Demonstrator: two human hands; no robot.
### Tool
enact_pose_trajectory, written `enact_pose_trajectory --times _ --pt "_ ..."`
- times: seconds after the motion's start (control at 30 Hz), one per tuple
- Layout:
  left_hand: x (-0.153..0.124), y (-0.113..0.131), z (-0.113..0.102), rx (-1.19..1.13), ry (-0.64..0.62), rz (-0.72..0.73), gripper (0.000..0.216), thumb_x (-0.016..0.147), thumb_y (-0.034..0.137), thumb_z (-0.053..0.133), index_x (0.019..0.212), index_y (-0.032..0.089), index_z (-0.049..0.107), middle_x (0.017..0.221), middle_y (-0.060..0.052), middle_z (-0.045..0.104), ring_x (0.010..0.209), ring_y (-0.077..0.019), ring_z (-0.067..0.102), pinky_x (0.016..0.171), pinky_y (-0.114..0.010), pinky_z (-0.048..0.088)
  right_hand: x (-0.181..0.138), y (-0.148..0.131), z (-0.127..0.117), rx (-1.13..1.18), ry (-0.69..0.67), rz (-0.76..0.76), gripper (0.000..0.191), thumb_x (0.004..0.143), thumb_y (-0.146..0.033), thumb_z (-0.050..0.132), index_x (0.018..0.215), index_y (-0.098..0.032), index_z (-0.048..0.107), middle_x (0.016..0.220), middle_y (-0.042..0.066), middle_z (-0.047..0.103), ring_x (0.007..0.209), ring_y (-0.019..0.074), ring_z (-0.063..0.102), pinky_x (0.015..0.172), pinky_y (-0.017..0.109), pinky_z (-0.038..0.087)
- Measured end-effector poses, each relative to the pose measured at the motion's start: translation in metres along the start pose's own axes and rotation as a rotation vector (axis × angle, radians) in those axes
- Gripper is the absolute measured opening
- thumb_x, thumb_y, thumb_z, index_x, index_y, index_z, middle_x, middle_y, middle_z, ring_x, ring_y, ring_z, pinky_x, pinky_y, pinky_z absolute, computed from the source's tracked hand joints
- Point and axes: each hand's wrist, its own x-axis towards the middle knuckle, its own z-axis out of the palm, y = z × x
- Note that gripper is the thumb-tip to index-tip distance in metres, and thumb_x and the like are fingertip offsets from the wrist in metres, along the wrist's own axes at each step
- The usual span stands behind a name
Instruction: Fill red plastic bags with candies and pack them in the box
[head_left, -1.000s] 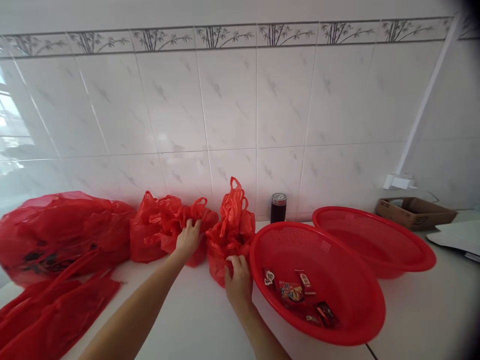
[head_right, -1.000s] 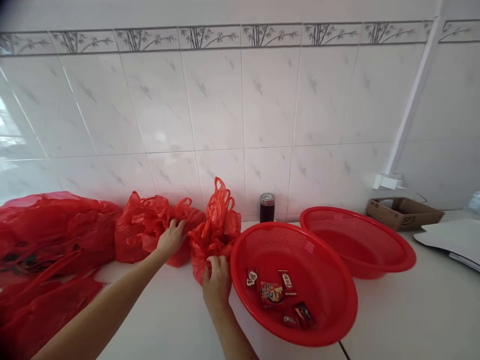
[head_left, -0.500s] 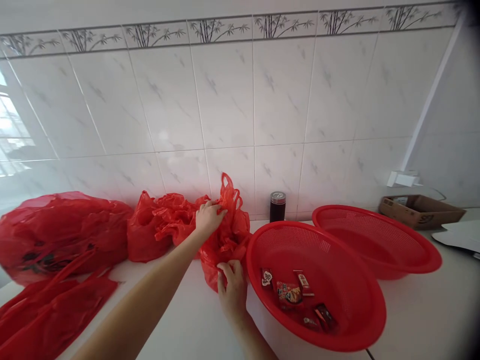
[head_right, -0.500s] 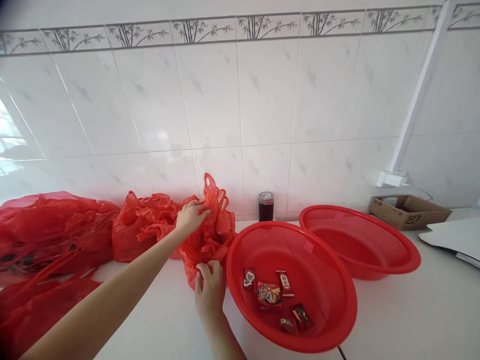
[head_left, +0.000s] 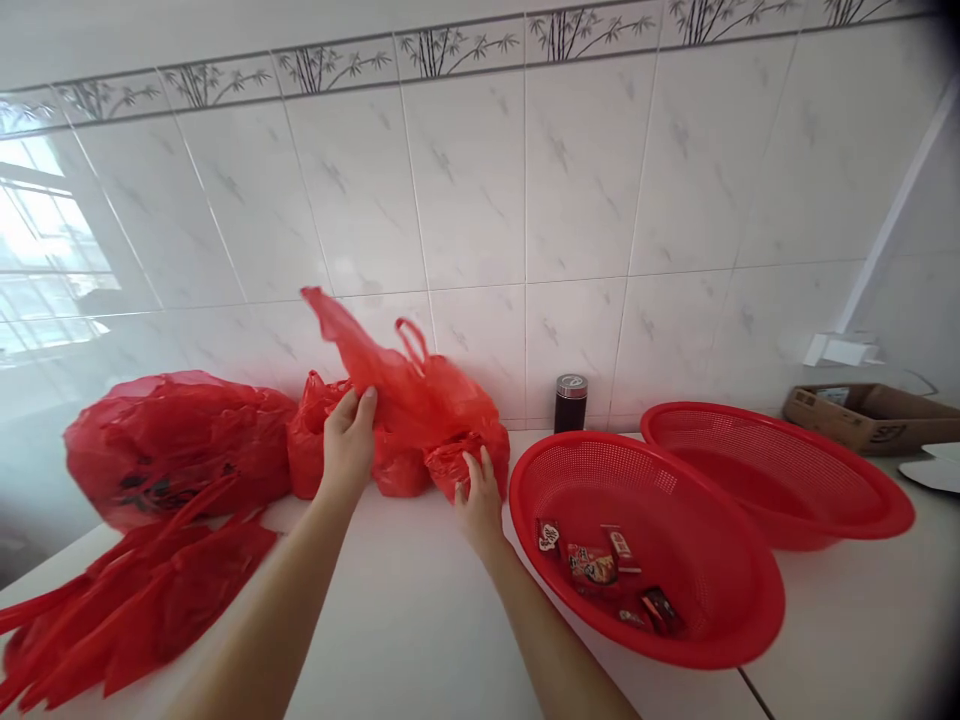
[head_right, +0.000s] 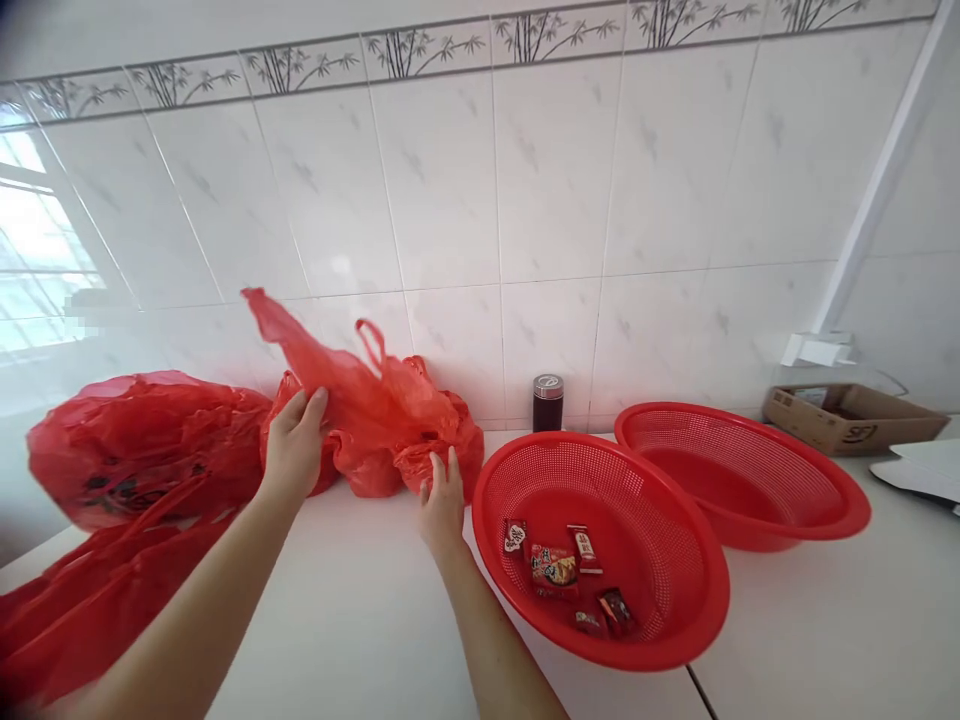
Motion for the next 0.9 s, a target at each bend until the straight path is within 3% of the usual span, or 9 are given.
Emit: enact_pose_trajectory --times 0.13,0.2,0.3,0.37,0.43,0.6,0.67,0.77,0.9 --pt "-0.081 -0.026 -0.036 -0.161 -0.062 -0.195 0.035 0.079 0.046 0.065 0.102 0.019 0.069 0.095 -0.004 0.070 0.092 -0.0210 0.064 0.085 -0.034 0.051 -0.030 -0.034 -0.041 0.447 0.093 0.159 0.033 0.092 -0.031 0.039 0.119 -0.019 0.053 0.123 0.012 0.059 0.114 0.0228 0.055 0.094 0.041 0.047" --pt "-0.116 -0.041 -0.050 -0.248 -0.062 -0.335 0.032 0.077 0.043 0.068 0.098 0.019 0.069 0.095 -0.004 0.071 0.091 -0.0216 0.065 0.087 -0.038 0.052 -0.045 -0.051 -0.070 0.607 0.161 0.232 0.031 0.092 -0.036 0.041 0.116 -0.020 0.052 0.118 0.011 0.061 0.109 0.0211 0.058 0.092 0.039 0.047" --pt "-0.145 -0.048 -0.062 -0.318 -0.029 -0.447 0.032 0.077 0.044 0.068 0.097 0.019 0.068 0.096 -0.005 0.071 0.089 -0.0222 0.066 0.086 -0.042 0.054 -0.057 -0.074 -0.119 0.670 0.341 0.209 0.033 0.091 -0.037 0.044 0.119 -0.021 0.048 0.125 0.010 0.058 0.111 0.0208 0.058 0.094 0.041 0.046" --pt "-0.151 -0.041 -0.063 -0.340 -0.096 -0.444 0.030 0.078 0.042 0.068 0.100 0.020 0.068 0.101 -0.006 0.071 0.095 -0.0234 0.065 0.087 -0.041 0.052 -0.058 -0.088 -0.148 0.637 0.403 0.142 0.031 0.092 -0.036 0.043 0.118 -0.021 0.049 0.126 0.010 0.058 0.112 0.0208 0.058 0.096 0.044 0.044" --pt "-0.153 -0.026 -0.061 -0.391 -0.218 -0.428 0.027 0.079 0.039 0.068 0.098 0.021 0.069 0.102 -0.006 0.072 0.099 -0.0253 0.064 0.087 -0.040 0.052 -0.060 -0.103 -0.168 0.533 0.267 0.077 0.028 0.092 -0.035 0.045 0.116 -0.021 0.054 0.126 0.009 0.059 0.114 0.0208 0.057 0.098 0.044 0.043" --pt "-0.169 0.016 -0.053 -0.556 -0.575 -0.491 0.021 0.079 0.037 0.068 0.090 0.019 0.069 0.097 -0.009 0.072 0.090 -0.0264 0.065 0.076 -0.036 0.053 -0.075 -0.126 -0.177 0.153 -0.432 -0.120 0.052 0.083 -0.032 0.065 0.133 -0.031 0.049 0.139 0.004 0.049 0.127 0.0217 0.045 0.104 0.039 0.039" --pt "-0.174 0.023 -0.055 -0.615 -0.589 -0.531 0.021 0.080 0.035 0.068 0.094 0.019 0.069 0.097 -0.008 0.071 0.087 -0.0240 0.065 0.076 -0.034 0.053 -0.082 -0.120 -0.179 0.077 -0.583 -0.142 0.048 0.082 -0.029 0.066 0.129 -0.029 0.052 0.126 0.003 0.058 0.113 0.0194 0.055 0.096 0.035 0.045" --pt "-0.176 0.019 -0.064 -0.641 -0.403 -0.591 0.017 0.080 0.031 0.068 0.094 0.022 0.066 0.091 -0.002 0.069 0.079 -0.0168 0.063 0.071 -0.027 0.052 -0.093 -0.099 -0.197 0.025 -0.650 -0.104 0.013 0.086 -0.026 0.062 0.098 -0.022 0.063 0.090 0.000 0.066 0.081 0.0150 0.061 0.076 0.029 0.048" --pt "-0.188 -0.005 -0.074 -0.507 -0.315 -0.590 0.017 0.078 0.029 0.072 0.085 0.021 0.059 0.081 0.003 0.064 0.071 -0.0108 0.059 0.066 -0.020 0.049 -0.108 -0.072 -0.235 0.012 -0.514 -0.041 0.005 0.088 -0.025 0.058 0.089 -0.021 0.060 0.085 0.000 0.064 0.077 0.0140 0.059 0.072 0.026 0.045"
